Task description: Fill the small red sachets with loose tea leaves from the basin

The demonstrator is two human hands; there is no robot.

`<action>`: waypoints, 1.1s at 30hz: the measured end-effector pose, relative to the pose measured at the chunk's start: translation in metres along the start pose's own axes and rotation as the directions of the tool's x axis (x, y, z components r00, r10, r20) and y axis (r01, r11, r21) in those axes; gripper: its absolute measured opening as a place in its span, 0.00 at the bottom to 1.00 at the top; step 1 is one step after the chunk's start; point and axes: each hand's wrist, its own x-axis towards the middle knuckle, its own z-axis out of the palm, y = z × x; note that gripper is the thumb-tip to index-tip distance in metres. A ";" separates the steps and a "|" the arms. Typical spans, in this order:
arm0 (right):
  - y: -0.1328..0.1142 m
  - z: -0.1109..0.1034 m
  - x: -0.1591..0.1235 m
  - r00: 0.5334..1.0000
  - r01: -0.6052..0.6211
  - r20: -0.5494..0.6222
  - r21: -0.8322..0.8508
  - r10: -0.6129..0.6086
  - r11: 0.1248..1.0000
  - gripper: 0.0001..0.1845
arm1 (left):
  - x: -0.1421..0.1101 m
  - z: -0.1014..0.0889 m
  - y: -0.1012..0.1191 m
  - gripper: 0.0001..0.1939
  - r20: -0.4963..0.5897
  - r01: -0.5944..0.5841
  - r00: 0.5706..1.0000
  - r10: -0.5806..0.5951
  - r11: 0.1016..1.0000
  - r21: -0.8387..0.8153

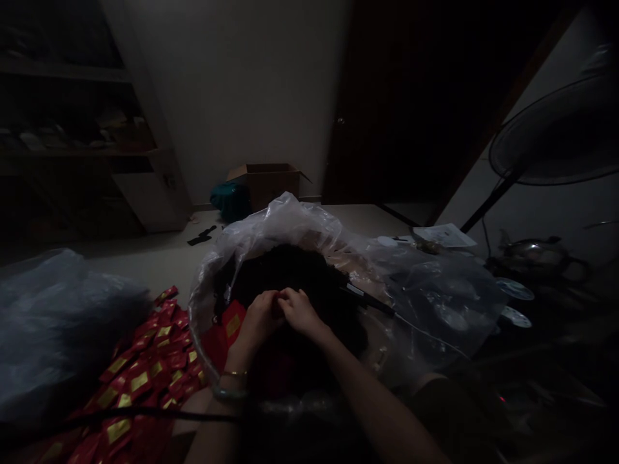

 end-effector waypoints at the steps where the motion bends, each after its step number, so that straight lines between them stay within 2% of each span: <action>1: 0.000 -0.001 0.001 1.000 0.000 0.020 0.031 -0.001 1.000 0.12 | 0.000 0.000 -0.001 0.15 -0.008 -0.006 1.000 0.006 1.000 -0.025; 6: -0.001 -0.007 -0.002 0.991 -0.001 0.136 0.130 -0.017 0.991 0.15 | -0.001 -0.003 -0.003 0.13 -0.025 0.004 1.000 -0.007 0.993 -0.115; 10: 0.008 -0.014 -0.002 0.976 0.066 0.177 0.307 -0.125 0.949 0.16 | -0.002 -0.006 -0.003 0.13 -0.032 0.002 0.999 -0.006 0.991 -0.132; 12: 0.018 -0.023 0.005 0.985 0.089 0.099 0.428 -0.144 0.899 0.20 | -0.002 -0.007 -0.003 0.14 -0.043 0.012 0.999 -0.018 0.991 -0.130; 14: 0.030 -0.035 0.018 0.995 0.094 -0.067 0.446 -0.072 0.890 0.23 | -0.002 -0.008 -0.006 0.16 -0.068 0.030 0.997 -0.038 0.992 -0.123; 16: 0.042 -0.046 0.034 0.982 0.041 -0.190 0.301 0.017 0.953 0.24 | -0.001 -0.008 -0.009 0.18 -0.099 0.041 0.994 -0.053 0.992 -0.115; 17: 0.047 -0.050 0.042 0.984 -0.013 -0.172 0.196 0.047 0.980 0.30 | -0.001 -0.008 -0.011 0.18 -0.109 0.044 0.992 -0.056 0.993 -0.112; 20: 0.049 -0.053 0.060 0.985 -0.154 0.056 -0.110 0.161 0.982 0.59 | 0.000 -0.008 -0.015 0.19 -0.115 0.048 0.991 -0.061 0.993 -0.109; 22: 0.042 -0.049 0.063 0.966 -0.139 0.177 -0.263 0.189 0.955 0.68 | 0.000 -0.008 -0.015 0.18 -0.112 0.052 0.992 -0.065 0.992 -0.116; 24: 0.031 -0.043 0.060 0.966 -0.033 0.226 -0.376 0.126 0.926 0.66 | 0.000 -0.009 -0.014 0.18 -0.112 0.058 0.991 -0.072 0.990 -0.125; 27: 0.017 -0.038 0.047 0.974 0.098 0.226 -0.485 0.016 0.869 0.56 | 0.000 -0.008 -0.015 0.18 -0.129 0.070 0.988 -0.086 0.990 -0.124; 30: 0.014 -0.038 0.035 0.989 0.085 0.151 -0.536 -0.004 0.840 0.42 | 0.000 -0.007 -0.018 0.19 -0.143 0.059 0.987 -0.076 0.992 -0.114; 33: 0.019 -0.042 0.030 0.997 0.060 0.077 -0.521 -0.023 0.851 0.29 | 0.000 -0.006 -0.022 0.20 -0.144 0.047 0.988 -0.062 0.993 -0.107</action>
